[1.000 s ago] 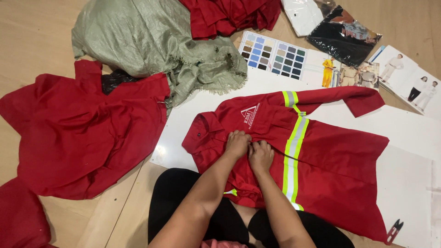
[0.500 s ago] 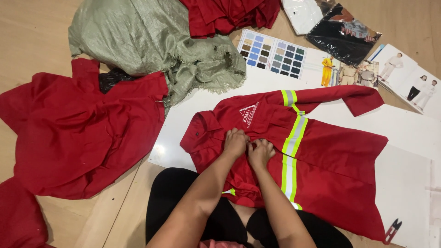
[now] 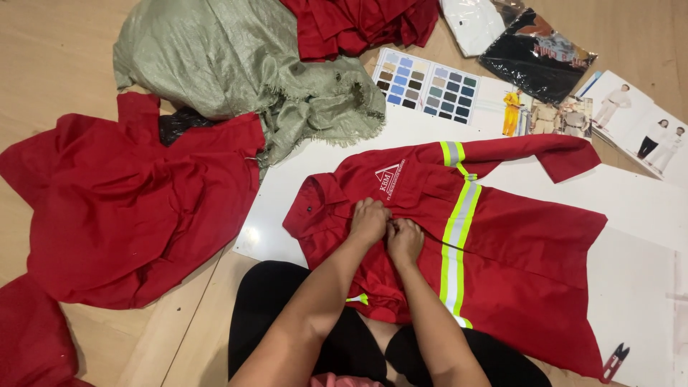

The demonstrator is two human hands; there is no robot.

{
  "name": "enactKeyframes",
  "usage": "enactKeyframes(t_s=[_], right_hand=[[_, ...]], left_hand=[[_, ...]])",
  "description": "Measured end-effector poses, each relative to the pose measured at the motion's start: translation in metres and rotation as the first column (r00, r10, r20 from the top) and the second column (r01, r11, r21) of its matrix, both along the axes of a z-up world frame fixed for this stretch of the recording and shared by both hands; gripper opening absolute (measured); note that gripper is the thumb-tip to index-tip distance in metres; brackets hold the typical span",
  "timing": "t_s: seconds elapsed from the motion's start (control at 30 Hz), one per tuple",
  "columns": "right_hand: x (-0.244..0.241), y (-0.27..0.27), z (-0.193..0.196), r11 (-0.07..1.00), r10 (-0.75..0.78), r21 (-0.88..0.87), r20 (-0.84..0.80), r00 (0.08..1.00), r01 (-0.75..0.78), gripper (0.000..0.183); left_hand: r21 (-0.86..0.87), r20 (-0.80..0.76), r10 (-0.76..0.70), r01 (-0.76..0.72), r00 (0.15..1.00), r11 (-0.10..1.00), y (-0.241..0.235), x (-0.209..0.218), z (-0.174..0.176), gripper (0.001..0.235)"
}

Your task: The person folds a red safety jacket with reflective stripes on a white board. They button the jacket, fold the sleeves inward, and fold the body into a compact rectangle.

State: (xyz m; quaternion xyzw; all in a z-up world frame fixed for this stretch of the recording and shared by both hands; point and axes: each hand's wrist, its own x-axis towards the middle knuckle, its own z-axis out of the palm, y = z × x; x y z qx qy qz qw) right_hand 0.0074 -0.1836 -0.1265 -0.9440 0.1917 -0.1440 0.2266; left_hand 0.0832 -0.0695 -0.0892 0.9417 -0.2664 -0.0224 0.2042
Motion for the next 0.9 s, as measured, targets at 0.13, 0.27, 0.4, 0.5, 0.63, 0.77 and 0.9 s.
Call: enactKeyframes(t_s=[0.13, 0.27, 0.4, 0.5, 0.63, 0.77, 0.9], right_hand=[[-0.008, 0.0, 0.025, 0.985, -0.033, 0.17, -0.059, 0.998, 0.042, 0.009], [-0.008, 0.002, 0.042, 0.897, -0.093, 0.428, -0.072, 0.993, 0.115, 0.01], [0.003, -0.002, 0.007, 0.621, -0.258, 0.767, 0.002, 0.966, 0.164, 0.013], [0.003, -0.003, -0.013, 0.447, -0.327, 0.89, 0.07, 0.942, 0.09, 0.015], [0.002, -0.002, -0.014, 0.375, -0.304, 0.927, 0.094, 0.948, 0.028, 0.026], [-0.004, 0.001, -0.007, 0.416, -0.264, 0.909, 0.12, 0.957, 0.001, 0.025], [-0.004, 0.002, -0.004, 0.474, -0.229, 0.88, 0.134, 0.964, -0.01, 0.021]], left_hand=[[0.016, -0.022, -0.013, 0.013, 1.0, 1.0, 0.0, 0.002, 0.004, 0.015], [-0.023, -0.103, -0.02, 0.018, 0.995, 1.0, 0.001, 0.004, 0.011, 0.015], [-0.065, -0.118, -0.052, 0.045, 0.992, 0.997, 0.003, 0.0, 0.037, 0.014], [0.016, -0.066, -0.068, 0.069, 0.995, 0.997, 0.0, -0.004, 0.043, 0.015], [0.024, -0.066, -0.076, 0.078, 0.995, 0.997, -0.001, 0.0, 0.03, 0.013], [0.008, -0.191, -0.08, 0.083, 0.978, 0.997, 0.003, -0.004, 0.057, 0.028], [-0.025, -0.266, -0.037, 0.032, 0.963, 0.999, 0.002, -0.002, 0.054, 0.038]])
